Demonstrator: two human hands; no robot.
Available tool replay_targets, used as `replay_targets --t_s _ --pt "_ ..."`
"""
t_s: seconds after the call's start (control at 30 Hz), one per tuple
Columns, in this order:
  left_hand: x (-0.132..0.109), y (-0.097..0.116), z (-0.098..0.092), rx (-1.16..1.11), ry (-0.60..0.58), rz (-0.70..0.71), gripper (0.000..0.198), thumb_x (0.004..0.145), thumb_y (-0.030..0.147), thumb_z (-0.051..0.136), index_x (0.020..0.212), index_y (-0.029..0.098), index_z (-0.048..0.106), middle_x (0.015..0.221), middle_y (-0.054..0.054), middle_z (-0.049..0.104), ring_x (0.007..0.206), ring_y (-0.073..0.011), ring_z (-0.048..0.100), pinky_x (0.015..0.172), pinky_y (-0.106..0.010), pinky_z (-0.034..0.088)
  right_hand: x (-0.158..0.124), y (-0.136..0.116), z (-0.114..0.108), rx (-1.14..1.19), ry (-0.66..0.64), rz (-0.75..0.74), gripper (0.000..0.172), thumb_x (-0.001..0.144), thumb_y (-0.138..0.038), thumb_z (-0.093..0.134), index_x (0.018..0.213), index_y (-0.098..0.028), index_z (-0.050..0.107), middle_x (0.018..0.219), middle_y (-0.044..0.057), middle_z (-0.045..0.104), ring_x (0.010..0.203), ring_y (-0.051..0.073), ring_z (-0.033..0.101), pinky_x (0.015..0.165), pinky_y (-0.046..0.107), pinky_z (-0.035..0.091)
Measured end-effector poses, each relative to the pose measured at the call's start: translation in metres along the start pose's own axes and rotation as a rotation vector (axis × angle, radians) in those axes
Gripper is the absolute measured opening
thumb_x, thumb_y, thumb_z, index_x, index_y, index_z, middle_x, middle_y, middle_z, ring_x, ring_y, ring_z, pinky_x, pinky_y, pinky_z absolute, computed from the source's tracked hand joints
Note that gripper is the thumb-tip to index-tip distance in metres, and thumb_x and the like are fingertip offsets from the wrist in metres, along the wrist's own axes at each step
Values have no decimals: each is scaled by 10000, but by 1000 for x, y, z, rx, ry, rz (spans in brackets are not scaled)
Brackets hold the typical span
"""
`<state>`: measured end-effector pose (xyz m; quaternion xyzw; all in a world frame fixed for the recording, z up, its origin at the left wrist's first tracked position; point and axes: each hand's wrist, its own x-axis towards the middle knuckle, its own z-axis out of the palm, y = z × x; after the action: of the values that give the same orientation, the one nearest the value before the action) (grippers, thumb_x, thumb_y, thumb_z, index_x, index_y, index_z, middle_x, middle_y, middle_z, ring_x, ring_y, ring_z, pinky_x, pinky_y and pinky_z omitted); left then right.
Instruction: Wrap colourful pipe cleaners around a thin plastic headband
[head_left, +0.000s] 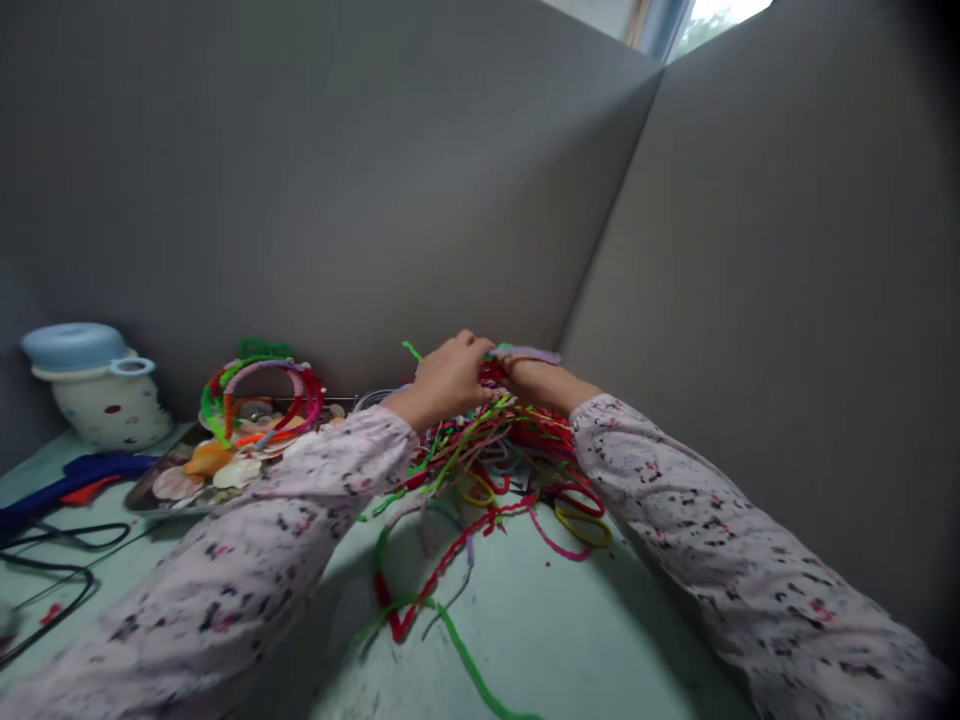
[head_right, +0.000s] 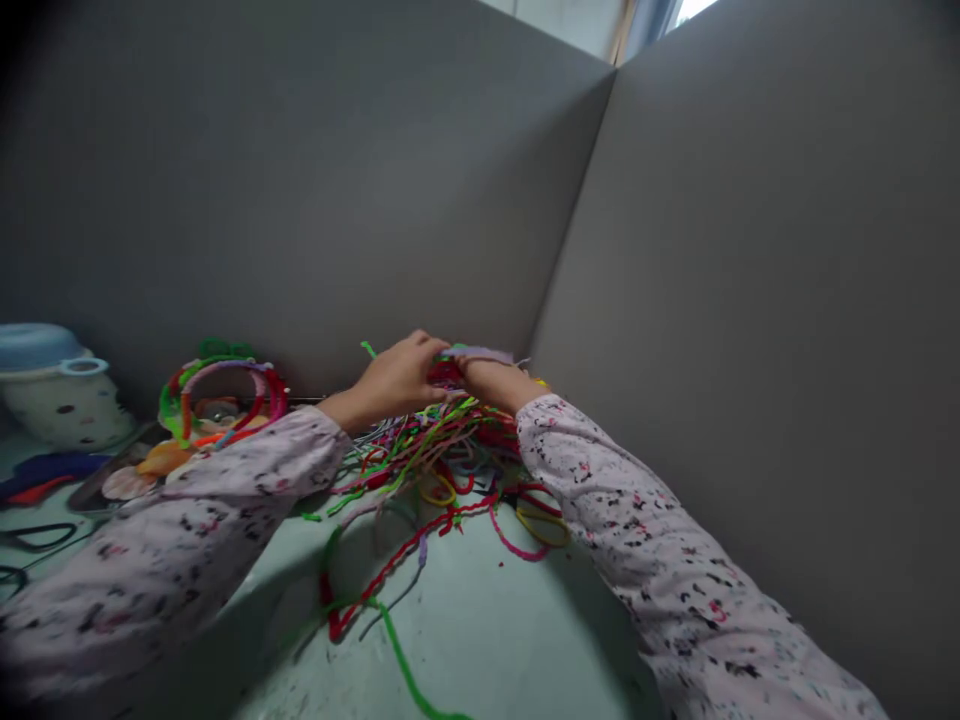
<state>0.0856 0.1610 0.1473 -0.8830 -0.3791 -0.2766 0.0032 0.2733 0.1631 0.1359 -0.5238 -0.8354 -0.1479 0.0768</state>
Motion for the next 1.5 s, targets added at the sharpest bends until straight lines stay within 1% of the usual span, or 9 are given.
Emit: replay_targets --t_s 0.17,0.4,0.5,0.7,0.83,1.07,1.3,1.4,1.5 --pt "8 -1 16 163 -287 -97 359 910 400 415 1130 186 601 1069 -123 669 954 -224 626 808 -300 444 -3 4 -7 68 51 -59 208 893 -282 496 994 -201 659 945 36 675 845 149 584 719 219 365" --pt "12 -35 -1 179 -335 -102 404 915 414 356 1043 182 660 967 -118 704 827 -198 648 682 -256 423 -17 39 -6 -81 58 77 173 903 -269 468 986 -197 601 856 43 668 710 143 557 599 228 298" --pt "17 -41 0 222 -262 -77 425 917 452 351 1074 206 660 981 -113 704 866 -217 652 714 -270 435 -9 49 -4 -175 68 45 183 917 -255 443 1004 -186 588 912 66 664 763 163 567 607 244 293" --pt "33 -38 36 348 -179 -93 354 924 284 369 1043 143 671 976 -168 696 968 -247 649 818 -313 445 15 72 16 -352 29 25 221 928 -207 428 1027 -112 601 991 162 624 919 238 552 769 320 334" --pt "29 -46 64 348 -200 -89 388 923 374 389 1079 132 649 1014 -178 685 981 -268 645 811 -328 454 12 79 45 -267 -18 103 257 913 -265 459 1016 -105 633 1121 213 568 1086 311 501 885 396 329" --pt "15 -68 84 340 -277 -88 410 916 407 385 1028 141 677 1020 -175 663 953 -281 647 817 -358 458 4 85 83 93 -228 350 358 908 -372 475 1055 -94 647 1029 189 651 892 240 630 733 299 440" --pt "21 -61 57 309 -223 -63 572 873 611 368 1266 230 533 1194 -137 563 1002 -254 609 859 -340 439 3 94 56 320 -230 423 429 904 -380 487 1264 -156 555 1119 85 672 895 163 640 725 219 467" --pt "20 -55 30 300 -148 -59 583 895 612 299 1222 207 562 1126 -133 575 938 -244 615 795 -320 437 0 90 48 294 -90 476 417 944 -395 398 1206 -148 607 1142 114 654 993 193 610 824 256 448" --pt "16 -49 5 284 -60 -75 503 935 531 287 1085 204 638 1040 -108 604 892 -218 606 743 -292 413 -4 77 46 190 -46 497 425 839 -391 576 1161 -121 641 1194 186 598 1127 310 518 935 391 389"
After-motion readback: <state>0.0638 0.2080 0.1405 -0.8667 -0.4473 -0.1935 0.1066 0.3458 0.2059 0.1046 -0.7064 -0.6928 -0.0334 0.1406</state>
